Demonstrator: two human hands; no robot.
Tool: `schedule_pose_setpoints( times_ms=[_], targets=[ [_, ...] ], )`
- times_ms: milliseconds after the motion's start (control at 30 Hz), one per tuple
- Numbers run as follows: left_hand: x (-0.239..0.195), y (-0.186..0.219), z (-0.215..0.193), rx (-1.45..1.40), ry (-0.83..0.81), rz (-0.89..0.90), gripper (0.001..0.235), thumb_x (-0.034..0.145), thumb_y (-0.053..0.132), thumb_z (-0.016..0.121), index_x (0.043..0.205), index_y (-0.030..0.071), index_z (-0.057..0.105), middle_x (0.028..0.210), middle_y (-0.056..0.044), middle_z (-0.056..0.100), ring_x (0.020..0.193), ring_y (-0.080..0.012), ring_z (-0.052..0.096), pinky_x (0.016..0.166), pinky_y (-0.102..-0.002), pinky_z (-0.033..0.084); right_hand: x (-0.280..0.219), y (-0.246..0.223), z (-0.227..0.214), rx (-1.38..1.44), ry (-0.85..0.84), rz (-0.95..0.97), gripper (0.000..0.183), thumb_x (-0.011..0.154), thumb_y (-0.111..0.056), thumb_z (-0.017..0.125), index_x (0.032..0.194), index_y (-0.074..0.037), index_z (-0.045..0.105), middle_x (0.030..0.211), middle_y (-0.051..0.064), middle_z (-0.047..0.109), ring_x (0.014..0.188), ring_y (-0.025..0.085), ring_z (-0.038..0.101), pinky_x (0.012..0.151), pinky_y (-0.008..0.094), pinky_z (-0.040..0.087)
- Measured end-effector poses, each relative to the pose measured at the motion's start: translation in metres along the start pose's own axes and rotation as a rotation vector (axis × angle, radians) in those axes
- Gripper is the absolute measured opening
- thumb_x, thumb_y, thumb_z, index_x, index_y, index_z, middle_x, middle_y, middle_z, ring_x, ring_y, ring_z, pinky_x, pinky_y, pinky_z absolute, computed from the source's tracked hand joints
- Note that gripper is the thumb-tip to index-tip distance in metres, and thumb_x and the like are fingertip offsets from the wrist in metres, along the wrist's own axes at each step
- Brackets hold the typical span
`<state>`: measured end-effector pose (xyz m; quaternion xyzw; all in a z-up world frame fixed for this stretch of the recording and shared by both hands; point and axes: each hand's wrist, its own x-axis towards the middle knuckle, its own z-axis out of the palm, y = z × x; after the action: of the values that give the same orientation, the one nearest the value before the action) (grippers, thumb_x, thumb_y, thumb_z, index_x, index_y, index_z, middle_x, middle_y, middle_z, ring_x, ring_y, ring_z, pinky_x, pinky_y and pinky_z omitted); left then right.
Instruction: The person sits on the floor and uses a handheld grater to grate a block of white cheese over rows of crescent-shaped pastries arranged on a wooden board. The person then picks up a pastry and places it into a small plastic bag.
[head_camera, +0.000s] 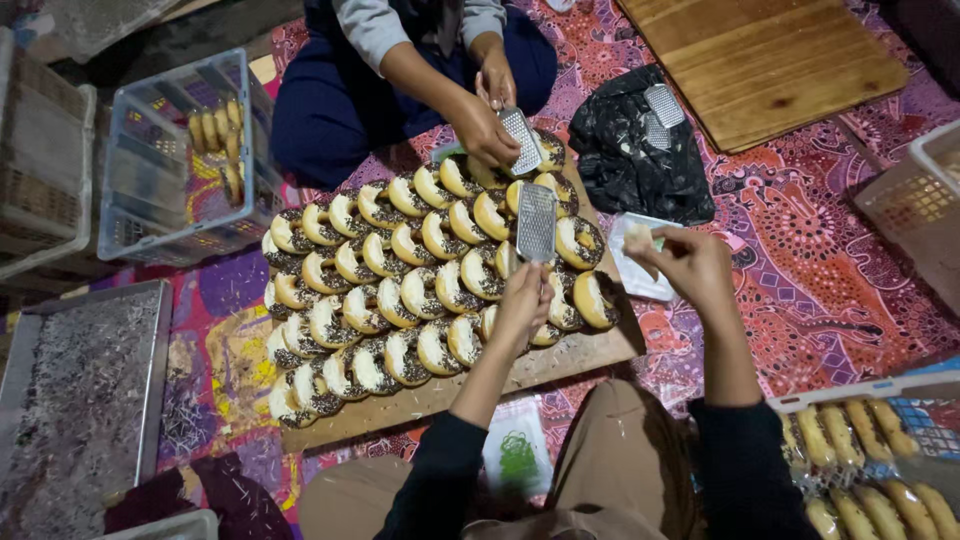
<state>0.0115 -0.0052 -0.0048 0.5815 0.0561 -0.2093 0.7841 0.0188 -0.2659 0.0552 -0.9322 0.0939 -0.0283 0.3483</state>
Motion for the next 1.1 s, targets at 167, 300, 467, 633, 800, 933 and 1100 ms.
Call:
schedule_pose_setpoints(
  times_ms=[167,300,467,633,800,933,1100],
  targets=[
    [0.066,-0.009,0.005,-0.174,0.08,0.0,0.033,0.111,0.035,0.038,0.097,0.008,0.049,0.065,0.002,0.042,0.04,-0.0048,0.027,0.034,-0.024,0.019,0.054,-0.023,0.022,-0.004,0.039,-0.33,0.038,0.1,-0.046,0.062,0.115,-0.011,0.062,0.087,0.017,0.074,0.08,0.038,0.074,0.07,0.046,0.053],
    [0.104,-0.032,0.015,-0.122,0.154,-0.022,0.034,0.111,0.036,0.037,0.096,0.008,0.048,0.06,0.001,0.041,0.039,-0.006,0.027,0.034,-0.025,0.019,0.112,-0.03,0.083,-0.003,-0.103,-0.147,0.042,0.102,-0.041,0.058,0.125,-0.008,0.047,0.095,0.03,0.07,0.088,0.051,0.068,0.077,0.056,0.051],
    [0.127,-0.06,0.015,-0.125,0.186,-0.023,0.028,0.11,0.032,0.041,0.097,0.009,0.05,0.063,0.001,0.045,0.041,-0.0067,0.033,0.036,-0.026,0.022,0.155,-0.022,0.147,0.096,-0.049,-0.29,0.043,0.098,-0.033,0.062,0.126,-0.005,0.046,0.1,0.031,0.07,0.094,0.053,0.067,0.081,0.057,0.051],
    [0.142,-0.068,0.012,-0.194,0.19,-0.045,0.019,0.108,0.025,0.04,0.097,0.011,0.048,0.062,0.001,0.045,0.04,-0.0078,0.034,0.035,-0.026,0.022,0.15,-0.024,0.157,0.01,-0.094,-0.16,0.054,0.094,-0.034,0.065,0.142,-0.016,0.047,0.102,0.031,0.07,0.093,0.052,0.066,0.082,0.058,0.051],
    [0.139,-0.063,0.015,-0.207,0.186,-0.012,0.024,0.109,0.026,0.039,0.089,0.012,0.043,0.06,0.003,0.038,0.04,-0.0075,0.032,0.034,-0.026,0.022,0.147,-0.026,0.166,0.041,-0.022,-0.214,0.061,0.092,-0.03,0.065,0.147,-0.015,0.044,0.1,0.027,0.071,0.088,0.05,0.068,0.079,0.058,0.052],
    [0.13,-0.056,0.014,-0.048,0.217,-0.01,0.021,0.105,0.015,0.039,0.086,0.01,0.047,0.061,0.001,0.043,0.042,-0.0092,0.036,0.035,-0.029,0.025,0.165,-0.019,0.192,0.133,0.017,-0.23,0.06,0.089,-0.026,0.065,0.144,-0.01,0.045,0.098,0.024,0.072,0.086,0.048,0.069,0.076,0.056,0.053],
    [0.105,-0.042,0.017,-0.069,0.152,-0.037,0.031,0.109,0.025,0.037,0.082,0.011,0.044,0.057,0.002,0.037,0.038,-0.0095,0.031,0.033,-0.028,0.023,0.189,-0.01,0.213,0.06,0.006,-0.143,0.045,0.091,-0.026,0.065,0.132,-0.01,0.055,0.099,0.022,0.073,0.089,0.046,0.07,0.08,0.055,0.053]
  ],
)
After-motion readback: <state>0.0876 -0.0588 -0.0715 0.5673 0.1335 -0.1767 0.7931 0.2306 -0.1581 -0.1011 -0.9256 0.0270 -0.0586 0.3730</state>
